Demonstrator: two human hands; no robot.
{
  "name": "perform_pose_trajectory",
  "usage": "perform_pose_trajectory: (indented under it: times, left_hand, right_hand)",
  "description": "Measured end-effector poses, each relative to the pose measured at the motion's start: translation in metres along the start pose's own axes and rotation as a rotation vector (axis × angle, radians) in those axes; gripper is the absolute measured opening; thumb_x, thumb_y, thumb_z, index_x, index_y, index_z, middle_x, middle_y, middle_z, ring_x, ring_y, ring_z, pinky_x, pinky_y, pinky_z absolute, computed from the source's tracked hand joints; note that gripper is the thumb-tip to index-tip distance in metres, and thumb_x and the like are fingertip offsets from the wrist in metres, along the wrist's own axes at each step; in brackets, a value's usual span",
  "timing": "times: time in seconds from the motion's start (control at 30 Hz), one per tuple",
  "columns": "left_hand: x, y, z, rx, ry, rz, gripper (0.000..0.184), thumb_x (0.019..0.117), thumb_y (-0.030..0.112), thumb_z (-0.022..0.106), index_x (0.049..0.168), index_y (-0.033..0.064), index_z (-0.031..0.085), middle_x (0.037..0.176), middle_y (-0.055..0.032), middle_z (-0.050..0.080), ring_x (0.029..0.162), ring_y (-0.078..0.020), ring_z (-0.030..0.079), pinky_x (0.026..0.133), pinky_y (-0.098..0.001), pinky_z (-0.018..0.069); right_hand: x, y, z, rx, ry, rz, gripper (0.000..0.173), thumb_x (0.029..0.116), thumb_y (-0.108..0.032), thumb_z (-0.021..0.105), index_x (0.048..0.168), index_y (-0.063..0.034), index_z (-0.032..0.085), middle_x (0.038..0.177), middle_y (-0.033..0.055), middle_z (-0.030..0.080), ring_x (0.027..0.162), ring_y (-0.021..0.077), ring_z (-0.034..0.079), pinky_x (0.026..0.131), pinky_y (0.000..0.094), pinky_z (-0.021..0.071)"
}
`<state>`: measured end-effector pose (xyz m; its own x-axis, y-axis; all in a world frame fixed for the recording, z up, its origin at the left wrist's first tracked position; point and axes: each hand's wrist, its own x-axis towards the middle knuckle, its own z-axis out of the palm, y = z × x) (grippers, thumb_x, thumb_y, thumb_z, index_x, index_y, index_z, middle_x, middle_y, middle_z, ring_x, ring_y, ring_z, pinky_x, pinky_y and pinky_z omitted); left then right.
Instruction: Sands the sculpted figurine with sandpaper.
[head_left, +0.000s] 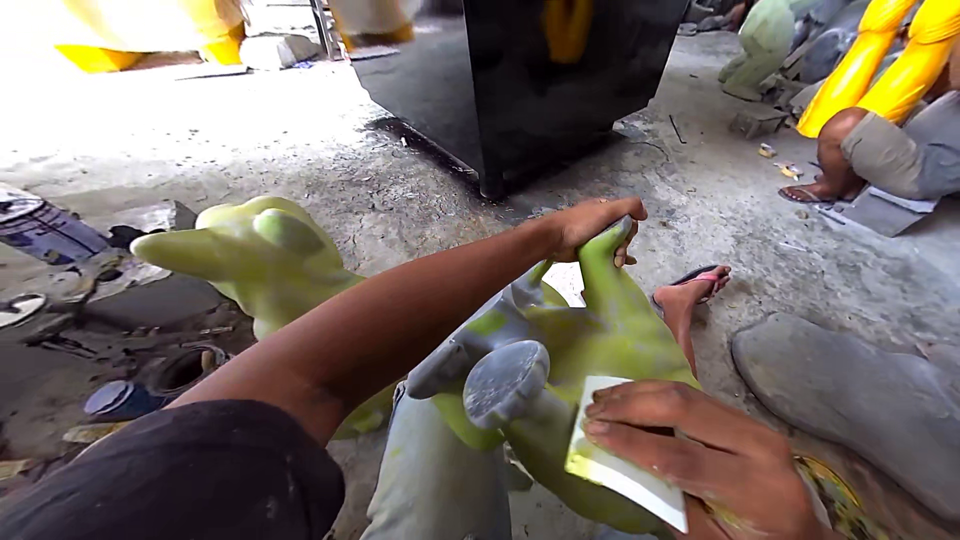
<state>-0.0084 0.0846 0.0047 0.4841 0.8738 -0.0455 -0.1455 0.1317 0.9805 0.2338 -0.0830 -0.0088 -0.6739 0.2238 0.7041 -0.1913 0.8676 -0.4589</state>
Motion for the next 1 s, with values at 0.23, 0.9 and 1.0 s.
perform_pose_trajectory:
  times: [0.23, 0.9, 1.0]
  left_hand:
    - [0.004, -0.004, -0.003, -0.007, 0.0, -0.007, 0.039, 0.1095, 0.031, 0.032, 0.077, 0.0165, 0.049, 0.06, 0.002, 0.049, 0.059, -0.0139, 0.057, 0.074, -0.0401, 0.0579]
    - [0.018, -0.01, 0.005, -0.059, -0.002, -0.031, 0.038, 0.1088, 0.03, 0.034, 0.076, 0.0162, 0.047, 0.058, 0.0012, 0.048, 0.056, -0.0144, 0.055, 0.071, -0.0391, 0.0576]
    - [0.018, -0.009, 0.006, -0.057, -0.007, -0.032, 0.037, 0.1087, 0.029, 0.035, 0.077, 0.0159, 0.048, 0.059, 0.0013, 0.048, 0.056, -0.0139, 0.055, 0.069, -0.0379, 0.0574]
  right_hand:
    - [0.007, 0.019, 0.026, -0.022, 0.038, -0.136, 0.027, 0.0984, -0.005, 0.064, 0.123, -0.0068, 0.073, 0.121, 0.0168, 0.072, 0.117, 0.0261, 0.07, 0.099, 0.0384, 0.0615]
    - [0.008, 0.043, 0.006, 0.039, 0.049, -0.116, 0.032, 0.0956, -0.002, 0.065, 0.125, -0.0125, 0.074, 0.126, 0.0147, 0.07, 0.115, 0.0241, 0.07, 0.097, 0.0377, 0.0622]
    - [0.011, 0.042, 0.016, 0.129, 0.047, -0.099, 0.033, 0.094, -0.001, 0.067, 0.124, -0.0121, 0.075, 0.126, 0.0169, 0.069, 0.114, 0.0263, 0.069, 0.096, 0.0402, 0.0626]
